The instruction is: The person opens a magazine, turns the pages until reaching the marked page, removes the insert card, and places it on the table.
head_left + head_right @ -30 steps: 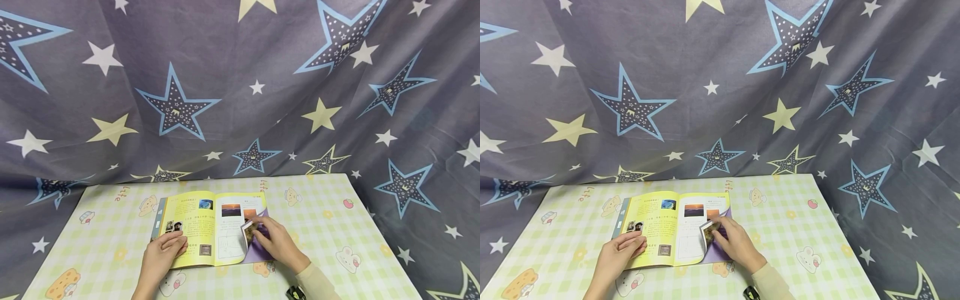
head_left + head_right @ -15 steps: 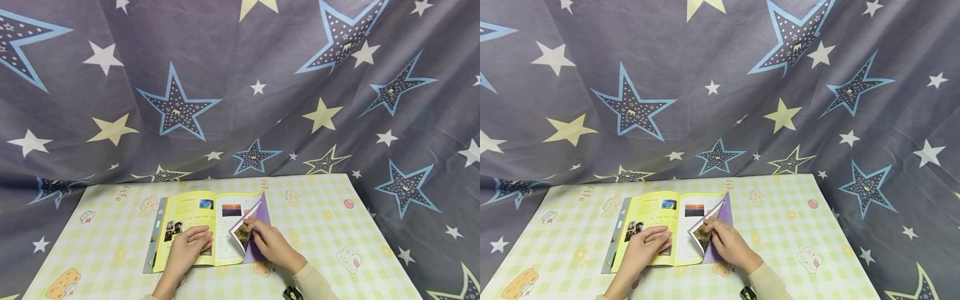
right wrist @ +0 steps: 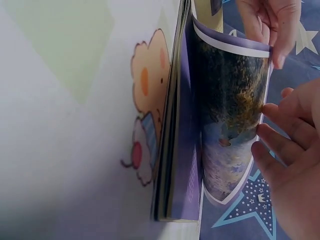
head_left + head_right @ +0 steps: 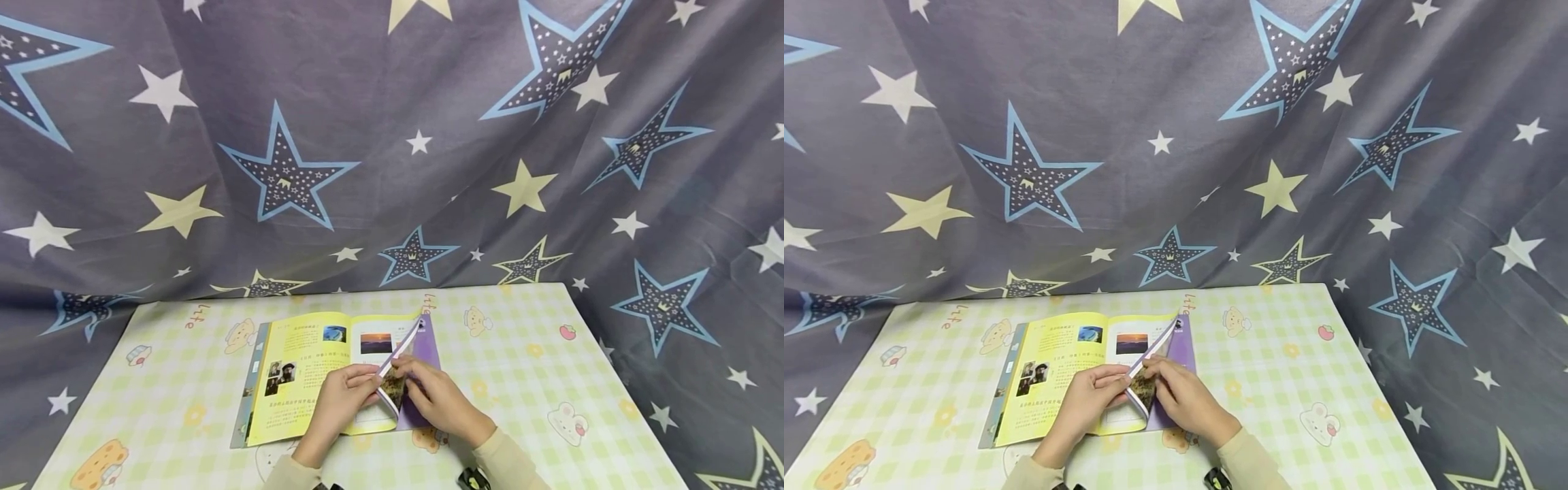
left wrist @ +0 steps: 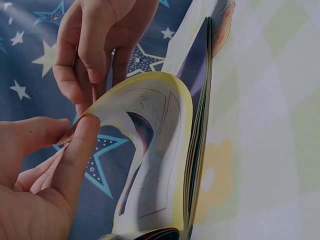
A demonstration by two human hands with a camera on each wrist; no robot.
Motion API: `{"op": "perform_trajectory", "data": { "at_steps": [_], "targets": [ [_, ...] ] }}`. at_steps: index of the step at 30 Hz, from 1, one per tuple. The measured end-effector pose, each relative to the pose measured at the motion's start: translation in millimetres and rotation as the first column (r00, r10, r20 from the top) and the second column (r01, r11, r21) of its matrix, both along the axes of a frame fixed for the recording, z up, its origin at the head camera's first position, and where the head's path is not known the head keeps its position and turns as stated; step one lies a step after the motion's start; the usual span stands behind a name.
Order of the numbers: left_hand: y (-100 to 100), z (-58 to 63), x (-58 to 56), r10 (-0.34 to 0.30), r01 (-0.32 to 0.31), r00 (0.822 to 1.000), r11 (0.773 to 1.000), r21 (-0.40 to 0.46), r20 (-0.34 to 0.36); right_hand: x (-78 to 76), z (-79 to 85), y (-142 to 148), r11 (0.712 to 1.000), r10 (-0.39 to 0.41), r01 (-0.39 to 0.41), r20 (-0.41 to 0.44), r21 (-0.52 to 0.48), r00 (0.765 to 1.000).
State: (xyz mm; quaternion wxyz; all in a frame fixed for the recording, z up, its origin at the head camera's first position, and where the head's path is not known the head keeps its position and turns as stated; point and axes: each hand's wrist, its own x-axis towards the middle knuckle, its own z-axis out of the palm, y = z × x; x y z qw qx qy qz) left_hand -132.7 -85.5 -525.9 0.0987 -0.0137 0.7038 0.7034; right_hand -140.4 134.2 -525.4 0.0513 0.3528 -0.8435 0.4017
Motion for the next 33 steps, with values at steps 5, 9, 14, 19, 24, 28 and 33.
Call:
{"op": "perform_trajectory", "data": {
  "at_steps": [5, 9, 14, 19, 24, 28, 33],
  "targets": [
    [-1.6, -2.9, -0.7, 0.014, -0.015, 0.999, 1.000, 0.021, 0.031, 0.5, 0.1, 0.1, 1.000, -0.005, 0.005, -0.013, 0.003, 1.000],
    [-7.8, -1.3, 3.0, 0.041, -0.044, 0.998, 0.998, 0.051, 0.046, 0.6, 0.5, 2.1, 1.000, -0.014, 0.014, -0.013, 0.000, 1.000],
    [-24.4, 3.0, 8.6, 0.125, -0.128, 0.991, 0.991, 0.051, 0.053, 0.5, -0.5, 10.8, 0.998, -0.059, 0.059, -0.007, 0.016, 0.998],
    [-48.4, 5.7, 13.9, 0.217, -0.219, 0.972, 0.976, 0.010, 0.089, 0.4, -2.1, 21.7, 0.991, -0.095, 0.092, 0.026, 0.101, 0.995],
    [-77.2, 9.1, 22.0, 0.292, -0.292, 0.948, 0.956, -0.020, 0.124, 2.1, -4.5, 29.0, 0.965, -0.080, 0.051, 0.106, 0.256, 0.991],
    [-99.9, 8.8, 30.1, 0.346, -0.340, 0.930, 0.938, -0.071, 0.125, 4.9, -7.5, 33.5, 0.937, -0.055, -0.001, 0.151, 0.348, 0.987],
    [-121.0, 3.6, 39.2, 0.424, -0.409, 0.897, 0.903, -0.129, 0.122, 6.8, -11.1, 36.7, 0.915, -0.040, -0.038, 0.186, 0.402, 0.982]
  ]
}}
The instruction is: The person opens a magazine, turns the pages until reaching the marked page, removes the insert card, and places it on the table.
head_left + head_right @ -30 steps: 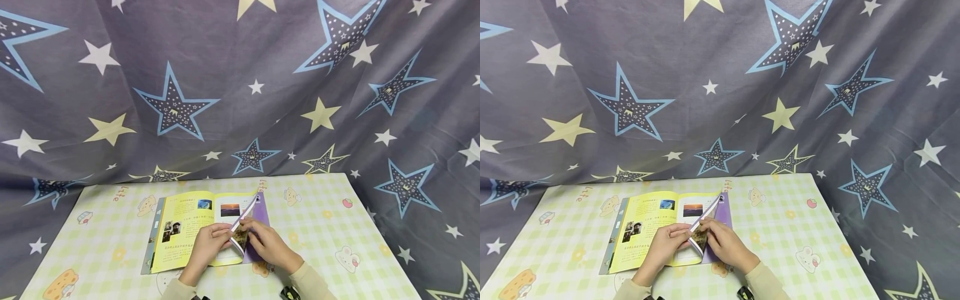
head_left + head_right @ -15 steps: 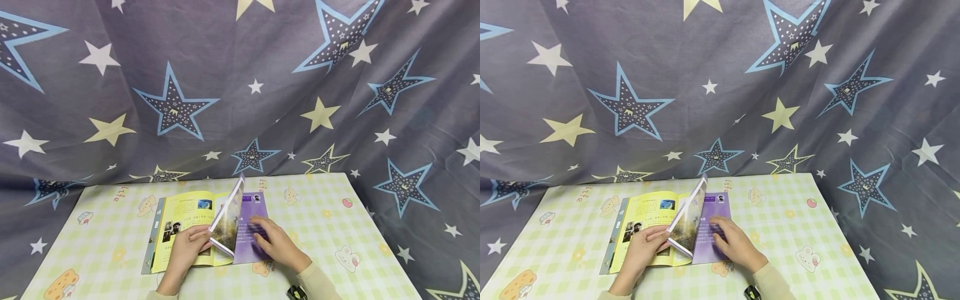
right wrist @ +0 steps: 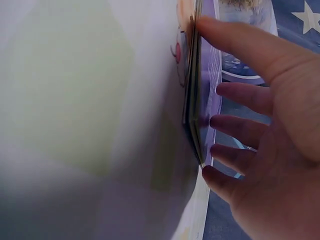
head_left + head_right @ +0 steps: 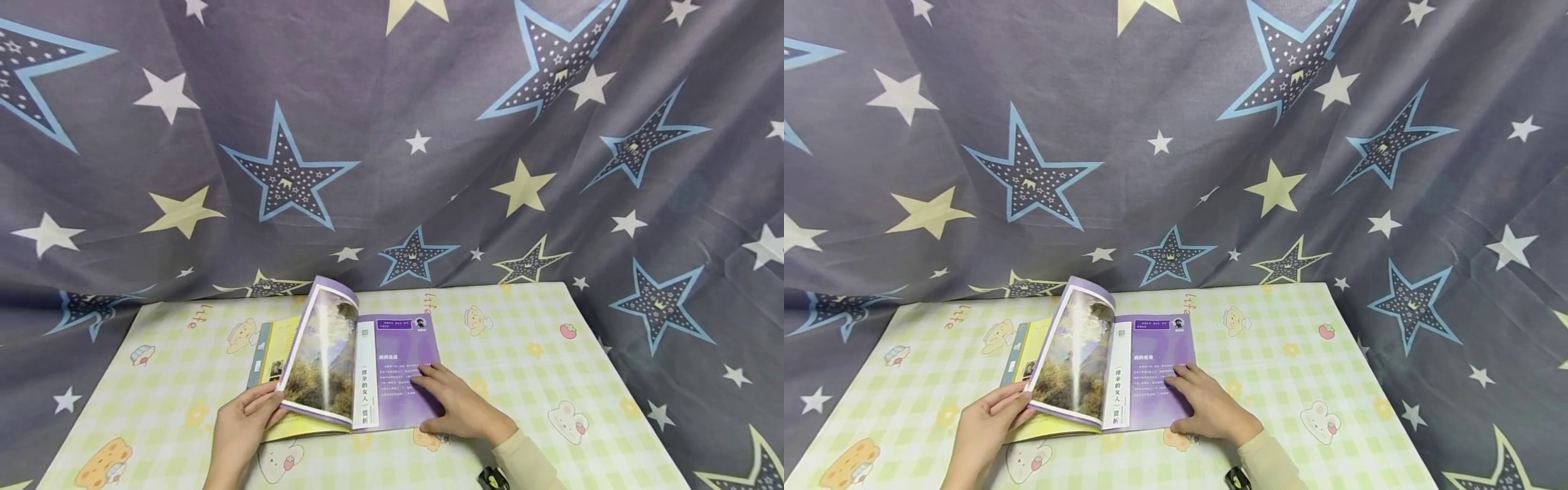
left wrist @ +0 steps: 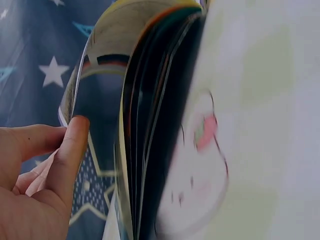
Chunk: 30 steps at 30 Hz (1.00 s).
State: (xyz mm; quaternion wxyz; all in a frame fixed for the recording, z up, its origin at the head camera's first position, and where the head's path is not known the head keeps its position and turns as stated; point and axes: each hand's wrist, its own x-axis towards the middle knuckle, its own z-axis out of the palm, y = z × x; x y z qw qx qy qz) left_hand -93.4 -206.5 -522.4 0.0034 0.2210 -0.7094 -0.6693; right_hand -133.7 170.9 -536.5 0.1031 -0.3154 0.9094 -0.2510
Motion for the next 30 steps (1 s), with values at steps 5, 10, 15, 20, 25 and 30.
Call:
{"op": "perform_trajectory", "data": {
  "at_steps": [5, 10, 15, 20, 25, 30],
  "targets": [
    [-16.4, -6.6, 7.6, 0.029, -0.027, 0.999, 0.999, -0.038, 0.035, 0.9, -3.2, 1.5, 1.000, 0.002, -0.002, 0.009, 0.024, 1.000],
    [-29.0, -13.4, 14.1, 0.021, -0.017, 0.996, 0.999, -0.047, 0.087, 1.9, -2.2, 3.4, 1.000, 0.006, -0.007, 0.013, 0.018, 1.000],
    [-39.2, -15.8, 19.3, -0.002, 0.010, 0.993, 0.998, -0.065, 0.122, 2.6, 1.2, 5.3, 0.999, 0.032, -0.032, 0.005, -0.001, 0.999],
    [-46.0, -16.0, 20.9, -0.046, 0.059, 0.987, 0.995, -0.081, 0.155, 2.9, 5.8, 7.5, 0.998, 0.059, -0.058, 0.016, -0.022, 0.998],
    [-48.4, -16.5, 21.1, -0.069, 0.082, 0.984, 0.994, -0.071, 0.161, 0.6, 8.5, 9.6, 0.995, 0.056, -0.051, 0.055, -0.081, 0.997],
    [-48.3, -14.8, 19.4, -0.076, 0.087, 0.986, 0.994, -0.068, 0.150, -2.3, 9.4, 11.4, 0.984, 0.001, 0.010, 0.061, -0.176, 0.998]
  ]
}}
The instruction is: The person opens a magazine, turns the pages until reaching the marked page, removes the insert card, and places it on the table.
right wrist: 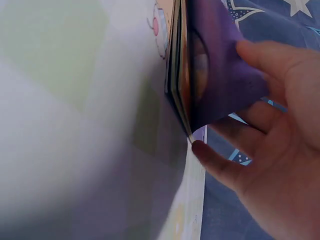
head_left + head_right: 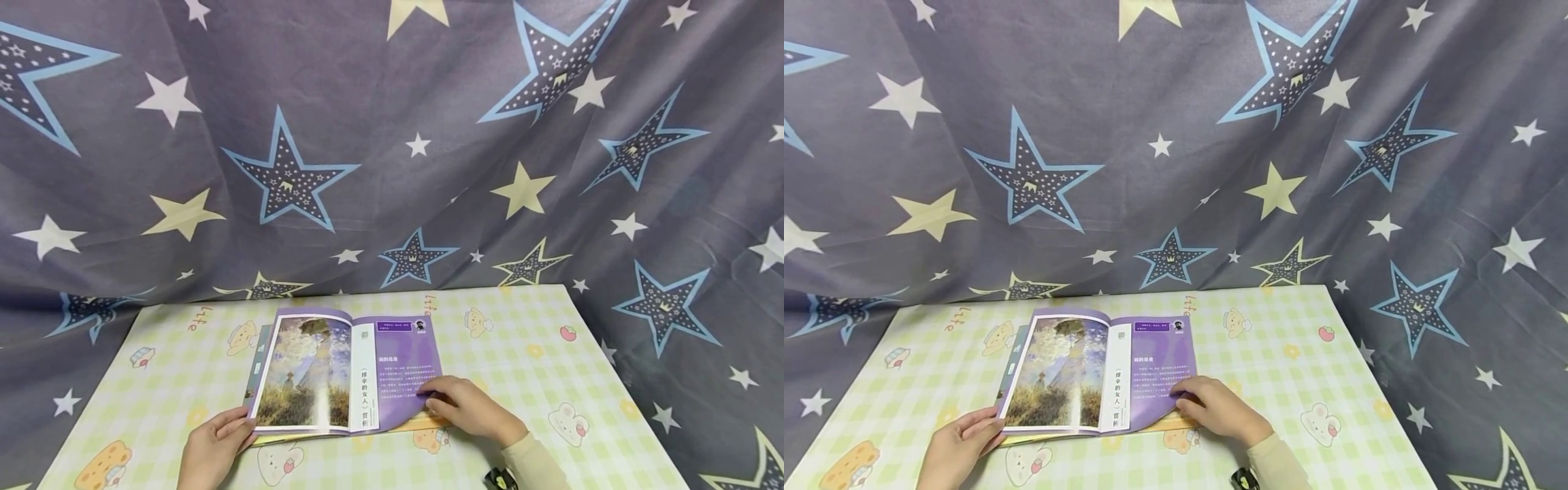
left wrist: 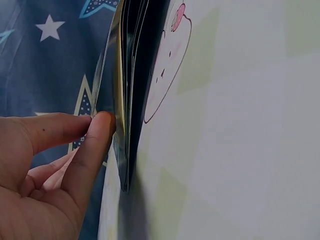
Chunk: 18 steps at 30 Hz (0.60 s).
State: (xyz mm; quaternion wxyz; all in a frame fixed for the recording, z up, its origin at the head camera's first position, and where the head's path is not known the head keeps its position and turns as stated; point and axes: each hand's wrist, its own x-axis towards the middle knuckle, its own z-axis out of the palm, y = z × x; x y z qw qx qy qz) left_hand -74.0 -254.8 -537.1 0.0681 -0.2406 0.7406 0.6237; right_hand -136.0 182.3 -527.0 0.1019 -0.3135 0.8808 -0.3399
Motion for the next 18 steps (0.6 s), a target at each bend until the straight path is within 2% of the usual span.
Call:
{"op": "perform_trajectory", "data": {
  "at_steps": [5, 9, 14, 18],
  "targets": [
    [0.9, 1.1, -1.8, 0.018, -0.018, 1.000, 1.000, 0.025, 0.001, -1.3, -1.0, 1.4, 0.993, -0.099, 0.098, 0.001, -0.067, 0.995],
    [2.1, 1.3, -2.7, 0.036, -0.036, 0.999, 0.999, 0.032, -0.005, -1.6, -3.4, -0.3, 0.979, -0.178, 0.170, -0.065, -0.111, 0.982],
    [6.0, 3.6, -4.2, 0.039, -0.039, 0.999, 0.999, 0.033, -0.026, -2.6, -8.7, -4.5, 0.956, -0.264, 0.226, -0.211, -0.186, 0.941],
    [10.2, 8.6, -5.3, 0.031, -0.029, 0.999, 0.998, 0.047, -0.041, -3.2, -7.5, -9.1, 0.944, -0.301, 0.247, -0.262, -0.221, 0.917]
  ]
}}
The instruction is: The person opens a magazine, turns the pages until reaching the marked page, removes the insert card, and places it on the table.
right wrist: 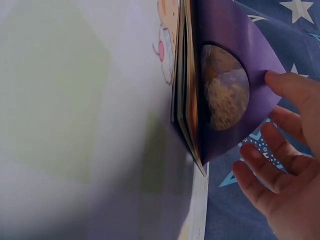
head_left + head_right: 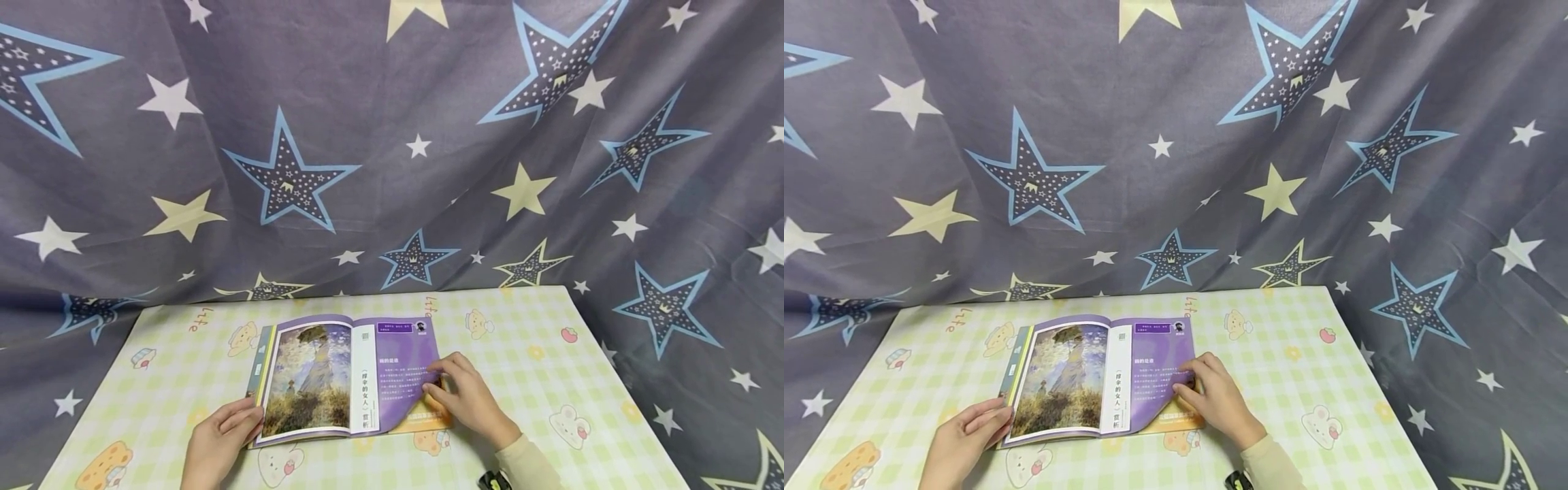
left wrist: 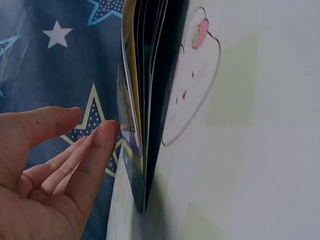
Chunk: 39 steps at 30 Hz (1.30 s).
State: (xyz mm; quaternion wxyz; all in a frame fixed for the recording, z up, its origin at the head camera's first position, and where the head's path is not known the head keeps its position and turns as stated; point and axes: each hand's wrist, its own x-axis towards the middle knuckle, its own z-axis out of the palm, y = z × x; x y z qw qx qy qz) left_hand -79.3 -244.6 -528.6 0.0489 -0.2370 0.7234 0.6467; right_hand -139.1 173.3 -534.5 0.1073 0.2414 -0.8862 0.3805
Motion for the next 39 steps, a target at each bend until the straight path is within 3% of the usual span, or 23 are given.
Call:
{"op": "perform_trajectory", "data": {
  "at_steps": [11, 16, 22, 31, 39],
  "targets": [
    [19.7, 11.5, -7.3, -0.066, 0.062, 0.997, 0.995, -0.073, -0.045, -1.8, 0.1, -9.4, 0.998, 0.035, -0.037, -0.036, -0.054, 0.999],
    [32.3, 15.3, -12.4, -0.098, 0.098, 0.991, 0.995, -0.005, -0.096, -1.3, 1.1, -13.9, 0.993, 0.060, -0.060, -0.003, -0.103, 0.998],
    [52.3, 15.3, -20.7, -0.141, 0.149, 0.976, 0.988, 0.037, -0.167, 1.5, 4.0, -17.8, 0.991, 0.114, -0.110, 0.050, -0.070, 0.992],
    [104.7, 15.8, -37.5, -0.223, 0.268, 0.941, 0.950, 0.158, -0.254, 0.2, 6.5, -26.4, 0.984, 0.176, -0.175, 0.041, -0.033, 0.983],
    [149.0, 7.8, -54.3, -0.296, 0.357, 0.912, 0.913, 0.196, -0.284, -1.1, 8.8, -32.5, 0.980, 0.199, -0.198, 0.051, -0.030, 0.979]
  ]
}}
